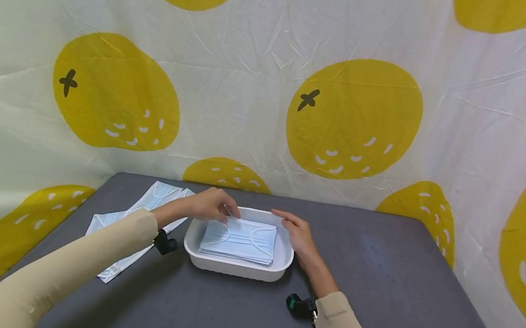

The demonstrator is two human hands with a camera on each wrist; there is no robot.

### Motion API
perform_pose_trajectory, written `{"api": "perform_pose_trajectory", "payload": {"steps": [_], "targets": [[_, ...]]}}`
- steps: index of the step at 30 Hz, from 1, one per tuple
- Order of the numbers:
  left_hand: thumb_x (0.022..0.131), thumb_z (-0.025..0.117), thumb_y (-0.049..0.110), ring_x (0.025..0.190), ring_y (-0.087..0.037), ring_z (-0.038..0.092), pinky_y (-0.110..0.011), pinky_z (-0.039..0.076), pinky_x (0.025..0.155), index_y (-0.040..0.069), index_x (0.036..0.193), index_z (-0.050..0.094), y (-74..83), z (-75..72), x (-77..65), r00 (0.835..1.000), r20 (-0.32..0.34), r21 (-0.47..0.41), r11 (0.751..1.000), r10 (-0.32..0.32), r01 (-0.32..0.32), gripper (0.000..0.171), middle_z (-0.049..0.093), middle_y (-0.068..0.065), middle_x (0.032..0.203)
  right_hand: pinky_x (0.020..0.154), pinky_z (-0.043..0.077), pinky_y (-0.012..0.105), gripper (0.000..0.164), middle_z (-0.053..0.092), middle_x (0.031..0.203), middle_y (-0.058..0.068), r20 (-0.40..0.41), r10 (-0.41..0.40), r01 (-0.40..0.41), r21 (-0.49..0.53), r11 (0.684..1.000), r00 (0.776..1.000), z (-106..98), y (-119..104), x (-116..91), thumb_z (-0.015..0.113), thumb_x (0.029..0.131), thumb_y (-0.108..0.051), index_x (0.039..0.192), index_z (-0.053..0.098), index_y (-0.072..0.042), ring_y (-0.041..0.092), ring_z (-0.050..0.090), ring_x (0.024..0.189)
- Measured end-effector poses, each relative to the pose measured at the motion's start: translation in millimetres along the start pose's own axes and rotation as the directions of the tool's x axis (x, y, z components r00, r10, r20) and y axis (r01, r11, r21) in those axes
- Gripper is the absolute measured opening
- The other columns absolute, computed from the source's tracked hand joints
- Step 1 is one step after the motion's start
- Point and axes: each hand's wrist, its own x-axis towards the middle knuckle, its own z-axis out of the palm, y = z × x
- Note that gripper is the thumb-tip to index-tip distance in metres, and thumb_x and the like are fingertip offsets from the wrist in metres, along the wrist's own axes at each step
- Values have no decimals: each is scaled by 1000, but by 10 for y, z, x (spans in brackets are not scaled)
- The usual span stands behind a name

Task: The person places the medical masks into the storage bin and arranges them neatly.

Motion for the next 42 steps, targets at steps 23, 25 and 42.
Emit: {"api": "perform_pose_trajectory", "payload": {"steps": [23, 25, 42], "targets": [[97, 70, 13, 107, -29, 71, -44, 60, 93, 5, 129, 69, -531, -355, -700, 907, -378, -343, 938, -184, 48, 32, 74, -18, 121, 127, 27, 53, 39, 55, 153, 16, 0, 29, -29, 8, 1000, 1000, 22, -34, -33, 44, 108, -8, 143, 61, -4, 32, 41, 151], [98, 70, 12, 108, -32, 71, -45, 60, 93, 3, 131, 67, -626, -392, -800, 893, -395, -389, 920, -213, 47, 35, 73, -20, 121, 126, 27, 53, 39, 55, 153, 16, 0, 28, -28, 5, 1000, 1000, 24, -38, -34, 44, 108, -8, 143, 61, -5, 31, 41, 151], [96, 69, 8, 108, -32, 67, -35, 61, 87, -5, 134, 63, -1536, -333, -1274, 737, -470, -374, 866, -486, 333, 41, 69, -27, 125, 123, 33, 53, 38, 55, 152, 19, -5, -9, 9, 19, 1000, 1000, 44, 4, -29, 44, 108, -7, 142, 61, -1, 34, 43, 148]]}}
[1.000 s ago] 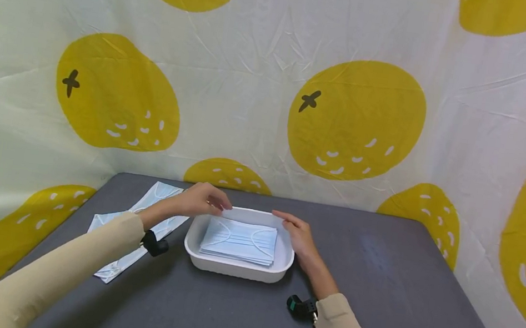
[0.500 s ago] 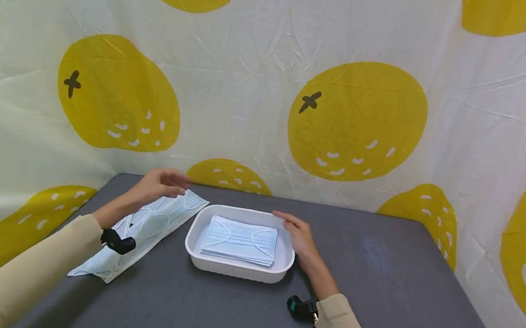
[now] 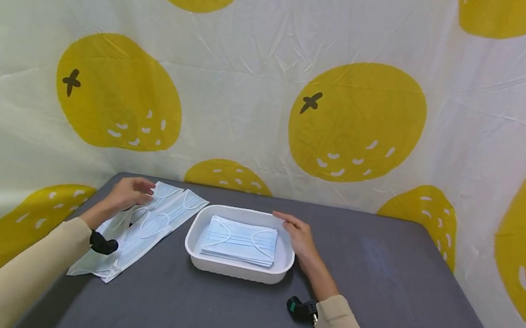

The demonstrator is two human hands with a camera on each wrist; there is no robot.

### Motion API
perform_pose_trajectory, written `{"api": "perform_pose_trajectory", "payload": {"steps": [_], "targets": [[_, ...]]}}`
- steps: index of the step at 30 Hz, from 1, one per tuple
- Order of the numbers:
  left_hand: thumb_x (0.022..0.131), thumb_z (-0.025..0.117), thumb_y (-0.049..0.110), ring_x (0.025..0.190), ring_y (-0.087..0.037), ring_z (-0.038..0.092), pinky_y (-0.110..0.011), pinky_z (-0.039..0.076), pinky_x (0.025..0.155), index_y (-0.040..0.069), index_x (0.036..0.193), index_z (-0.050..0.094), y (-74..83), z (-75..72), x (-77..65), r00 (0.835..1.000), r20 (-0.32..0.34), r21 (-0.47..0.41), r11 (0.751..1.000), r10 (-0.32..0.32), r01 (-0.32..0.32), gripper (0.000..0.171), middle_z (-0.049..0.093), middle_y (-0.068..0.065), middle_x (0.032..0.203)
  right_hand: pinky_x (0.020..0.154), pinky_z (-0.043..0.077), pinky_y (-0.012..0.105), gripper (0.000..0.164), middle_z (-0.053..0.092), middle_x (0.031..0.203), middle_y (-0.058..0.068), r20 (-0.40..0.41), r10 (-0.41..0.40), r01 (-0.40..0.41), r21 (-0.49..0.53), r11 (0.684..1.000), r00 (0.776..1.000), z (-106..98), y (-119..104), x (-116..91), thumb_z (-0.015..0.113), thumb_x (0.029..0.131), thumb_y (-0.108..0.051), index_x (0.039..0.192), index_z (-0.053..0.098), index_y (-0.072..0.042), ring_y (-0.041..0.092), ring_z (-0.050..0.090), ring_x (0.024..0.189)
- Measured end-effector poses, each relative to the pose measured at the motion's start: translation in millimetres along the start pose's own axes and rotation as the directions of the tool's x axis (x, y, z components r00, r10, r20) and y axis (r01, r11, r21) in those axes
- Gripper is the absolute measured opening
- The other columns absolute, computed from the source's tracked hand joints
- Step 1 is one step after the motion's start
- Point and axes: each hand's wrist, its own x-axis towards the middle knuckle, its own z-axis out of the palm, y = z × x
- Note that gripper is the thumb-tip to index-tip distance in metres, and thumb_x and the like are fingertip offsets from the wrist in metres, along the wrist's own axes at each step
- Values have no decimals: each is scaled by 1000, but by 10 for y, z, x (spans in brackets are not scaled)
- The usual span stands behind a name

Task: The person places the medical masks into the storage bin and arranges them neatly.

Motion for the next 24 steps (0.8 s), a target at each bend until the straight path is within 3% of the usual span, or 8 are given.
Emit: {"api": "perform_pose_trajectory", "payload": {"steps": [6, 12, 24], "targets": [[93, 72, 9, 110, -37, 61, -48, 56, 96, -4, 132, 64, -142, -17, 53, 997, -30, 111, 991, -75, 78, 42, 66, -27, 126, 123, 33, 54, 38, 55, 152, 19, -9, 1, -1, -3, 1000, 1000, -2, -6, 7, 44, 108, -6, 142, 61, -1, 35, 44, 148], [88, 75, 8, 108, -41, 62, -57, 53, 97, -3, 130, 65, -234, -3, 119, 995, -16, 290, 952, -97, 98, 45, 69, -26, 122, 123, 33, 50, 38, 56, 152, 17, -11, 13, -14, -13, 1000, 1000, 16, -7, -3, 44, 108, -7, 142, 62, -2, 32, 45, 147], [91, 72, 8, 113, -41, 56, -60, 47, 108, -3, 137, 57, -178, -38, 151, 971, 47, 197, 955, -235, 222, 49, 58, -30, 135, 123, 33, 50, 38, 56, 152, 16, -15, 14, -14, -12, 1000, 1000, 11, -11, -7, 44, 108, -7, 142, 62, -3, 31, 45, 147]]}}
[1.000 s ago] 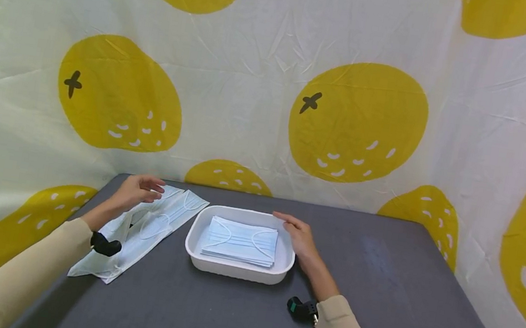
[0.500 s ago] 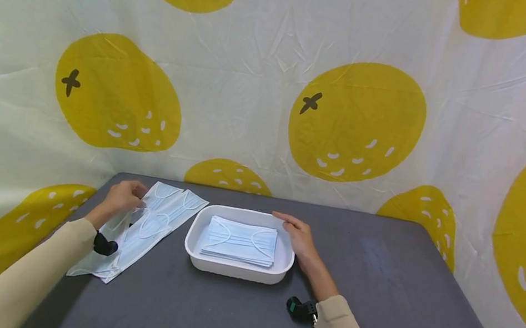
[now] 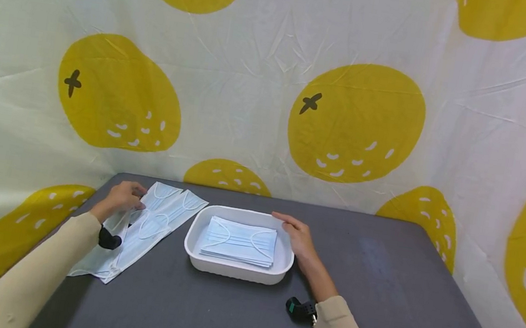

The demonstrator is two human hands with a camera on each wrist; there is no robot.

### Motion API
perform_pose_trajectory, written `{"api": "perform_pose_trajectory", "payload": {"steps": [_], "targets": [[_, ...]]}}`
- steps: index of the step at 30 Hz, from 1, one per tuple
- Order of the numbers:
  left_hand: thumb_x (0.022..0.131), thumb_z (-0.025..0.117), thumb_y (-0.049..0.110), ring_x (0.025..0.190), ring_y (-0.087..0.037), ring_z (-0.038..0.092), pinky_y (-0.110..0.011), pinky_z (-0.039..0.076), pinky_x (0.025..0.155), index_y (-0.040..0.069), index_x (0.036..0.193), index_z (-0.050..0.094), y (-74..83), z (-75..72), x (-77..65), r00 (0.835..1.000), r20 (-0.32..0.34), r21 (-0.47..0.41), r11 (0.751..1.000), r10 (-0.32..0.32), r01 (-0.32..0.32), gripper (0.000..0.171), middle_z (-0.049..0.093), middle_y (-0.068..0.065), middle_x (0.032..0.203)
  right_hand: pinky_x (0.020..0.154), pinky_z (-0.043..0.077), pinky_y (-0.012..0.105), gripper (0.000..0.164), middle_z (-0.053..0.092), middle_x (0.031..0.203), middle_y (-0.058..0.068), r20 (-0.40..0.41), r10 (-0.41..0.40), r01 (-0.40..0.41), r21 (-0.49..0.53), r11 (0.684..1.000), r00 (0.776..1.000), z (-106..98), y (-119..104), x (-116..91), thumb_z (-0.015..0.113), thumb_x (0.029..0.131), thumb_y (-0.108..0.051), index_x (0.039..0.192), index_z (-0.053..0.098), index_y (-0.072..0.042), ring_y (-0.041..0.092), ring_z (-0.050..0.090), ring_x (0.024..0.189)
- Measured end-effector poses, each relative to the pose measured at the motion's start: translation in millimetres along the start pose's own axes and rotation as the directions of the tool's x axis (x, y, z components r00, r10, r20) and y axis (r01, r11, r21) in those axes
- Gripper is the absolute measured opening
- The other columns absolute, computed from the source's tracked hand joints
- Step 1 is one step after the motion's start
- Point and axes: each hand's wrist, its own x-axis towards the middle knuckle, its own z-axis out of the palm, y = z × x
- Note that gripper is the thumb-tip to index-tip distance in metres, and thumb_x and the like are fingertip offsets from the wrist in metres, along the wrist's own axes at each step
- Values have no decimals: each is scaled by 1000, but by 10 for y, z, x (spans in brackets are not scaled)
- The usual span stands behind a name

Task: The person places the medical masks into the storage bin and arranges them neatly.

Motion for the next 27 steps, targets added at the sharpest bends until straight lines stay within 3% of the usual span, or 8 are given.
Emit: {"api": "perform_pose_trajectory", "payload": {"steps": [7, 12, 16, 27], "targets": [[90, 71, 4, 112, -41, 52, -59, 47, 104, 1, 138, 48, 38, -39, 11, 999, -3, -13, 999, 43, -43, 54, 53, -29, 133, 122, 35, 51, 38, 56, 151, 18, -8, 1, -1, 2, 1000, 1000, -19, 19, -6, 44, 108, -7, 141, 62, -2, 32, 47, 145], [91, 67, 3, 118, -43, 52, -60, 45, 107, 1, 127, 66, 21, -41, 5, 995, 39, 10, 996, 89, -89, 36, 55, -29, 138, 122, 36, 51, 38, 56, 152, 17, -2, -3, 3, -7, 1000, 1000, -17, 17, -17, 44, 109, -8, 142, 62, -3, 32, 47, 145], [92, 66, 4, 123, -43, 51, -62, 42, 112, 1, 124, 73, -7, -35, 4, 995, 42, 0, 996, 94, -94, 33, 57, -29, 142, 122, 35, 50, 38, 56, 151, 17, -3, 0, 0, 3, 1000, 1000, -5, 11, -20, 44, 108, -7, 141, 62, -3, 31, 46, 146], [92, 69, 2, 124, -41, 51, -59, 43, 111, 0, 124, 73, -20, -78, 12, 987, -77, -98, 984, 141, -149, 32, 58, -28, 142, 126, 29, 52, 38, 55, 153, 16, 5, 18, -18, 20, 1000, 1000, 0, -24, -27, 44, 109, -9, 143, 61, -4, 32, 42, 149]]}}
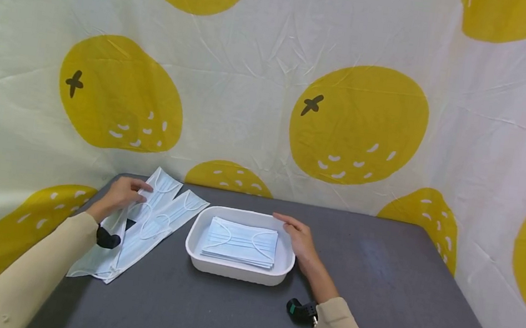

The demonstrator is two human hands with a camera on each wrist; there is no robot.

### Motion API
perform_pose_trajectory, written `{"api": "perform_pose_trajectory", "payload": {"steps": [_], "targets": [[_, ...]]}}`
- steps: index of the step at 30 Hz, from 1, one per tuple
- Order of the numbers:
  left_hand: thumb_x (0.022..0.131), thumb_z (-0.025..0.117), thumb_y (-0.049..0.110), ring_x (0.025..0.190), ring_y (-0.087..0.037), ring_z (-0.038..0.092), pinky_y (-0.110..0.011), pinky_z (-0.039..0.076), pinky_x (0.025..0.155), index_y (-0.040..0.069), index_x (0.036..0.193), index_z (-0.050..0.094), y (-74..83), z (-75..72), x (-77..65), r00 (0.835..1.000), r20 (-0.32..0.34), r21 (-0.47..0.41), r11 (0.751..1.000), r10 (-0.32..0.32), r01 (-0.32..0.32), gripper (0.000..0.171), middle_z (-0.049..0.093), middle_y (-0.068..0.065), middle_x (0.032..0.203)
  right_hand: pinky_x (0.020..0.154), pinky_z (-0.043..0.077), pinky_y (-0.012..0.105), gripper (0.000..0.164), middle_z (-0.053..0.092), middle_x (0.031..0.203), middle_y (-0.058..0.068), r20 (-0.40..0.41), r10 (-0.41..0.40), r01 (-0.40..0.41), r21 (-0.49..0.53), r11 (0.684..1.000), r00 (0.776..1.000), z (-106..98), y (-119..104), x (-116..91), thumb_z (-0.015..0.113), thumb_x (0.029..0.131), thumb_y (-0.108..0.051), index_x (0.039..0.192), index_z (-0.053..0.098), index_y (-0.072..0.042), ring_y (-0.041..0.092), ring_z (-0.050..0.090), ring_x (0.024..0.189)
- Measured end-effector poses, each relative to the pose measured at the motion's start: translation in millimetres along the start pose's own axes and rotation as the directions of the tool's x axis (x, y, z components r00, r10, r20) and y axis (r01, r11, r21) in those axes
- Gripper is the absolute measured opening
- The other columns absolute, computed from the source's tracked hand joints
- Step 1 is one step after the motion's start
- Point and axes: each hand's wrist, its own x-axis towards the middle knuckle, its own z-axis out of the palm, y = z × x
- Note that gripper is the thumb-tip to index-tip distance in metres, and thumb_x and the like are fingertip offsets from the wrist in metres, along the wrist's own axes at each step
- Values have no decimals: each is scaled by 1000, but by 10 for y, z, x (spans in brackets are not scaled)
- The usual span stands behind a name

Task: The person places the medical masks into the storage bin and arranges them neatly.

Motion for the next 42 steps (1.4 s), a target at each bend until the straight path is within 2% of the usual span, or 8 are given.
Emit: {"api": "perform_pose_trajectory", "payload": {"steps": [6, 10, 13, 20, 26, 33, 38, 42], "targets": [[93, 68, 1, 113, -37, 58, -45, 53, 95, 1, 120, 75, -2, -24, -20, 992, -97, -1, 996, 84, -84, 29, 66, -25, 134, 126, 29, 52, 38, 54, 154, 14, -5, 6, -6, -15, 1000, 1000, 7, -7, -4, 45, 109, -11, 143, 61, -6, 31, 43, 149], [93, 68, 1, 116, -40, 58, -50, 55, 97, 0, 121, 75, 33, -50, -39, 982, -139, -17, 991, 132, -135, 29, 67, -26, 131, 126, 29, 53, 38, 53, 155, 16, -1, -3, 3, 6, 1000, 1000, 8, -24, -20, 44, 110, -10, 144, 60, -5, 33, 43, 149], [94, 67, 1, 118, -40, 55, -51, 52, 98, 0, 123, 74, 75, -65, -50, 978, -163, -35, 990, 132, -139, 29, 66, -27, 133, 126, 30, 53, 38, 52, 156, 16, 0, -7, 7, 14, 1000, 1000, 10, -36, -29, 44, 110, -10, 144, 60, -4, 32, 42, 149], [94, 67, 2, 111, -35, 58, -36, 49, 82, 3, 122, 76, 164, -96, -49, 957, -259, -36, 989, 127, -141, 29, 66, -25, 135, 125, 31, 52, 38, 53, 155, 15, -2, 0, 0, -7, 1000, 1000, 3, -11, -17, 44, 109, -9, 143, 61, -5, 32, 43, 149], [95, 67, 3, 114, -37, 61, -45, 55, 90, 5, 121, 77, 262, -132, -72, 946, -296, -59, 985, 135, -160, 27, 65, -22, 138, 124, 33, 52, 39, 54, 155, 14, -12, 10, -11, -25, 1000, 1000, 9, -1, -7, 44, 109, -10, 143, 62, -7, 31, 45, 148], [96, 66, 3, 106, -40, 65, -54, 58, 95, 4, 124, 75, 361, -149, -97, 940, -316, -102, 980, 130, -169, 29, 65, -22, 135, 125, 31, 53, 38, 53, 155, 15, -9, 10, -10, -18, 1000, 1000, 10, -28, -35, 44, 109, -10, 144, 61, -5, 32, 44, 148], [95, 66, 3, 107, -38, 64, -51, 57, 95, 3, 123, 75, 396, -132, -116, 932, -329, -108, 974, 152, -197, 29, 66, -22, 135, 125, 31, 53, 39, 52, 157, 14, -4, 0, 0, -19, 1000, 1000, 24, -62, -66, 43, 110, -11, 145, 60, -7, 33, 44, 148], [94, 68, 3, 108, -37, 65, -42, 58, 90, 3, 120, 77, 420, -113, -137, 926, -329, -115, 965, 187, -236, 27, 67, -21, 134, 124, 31, 54, 39, 52, 157, 14, -4, -4, 4, -25, 1000, 1000, 37, -77, -72, 43, 110, -11, 145, 60, -7, 33, 44, 148]]}}
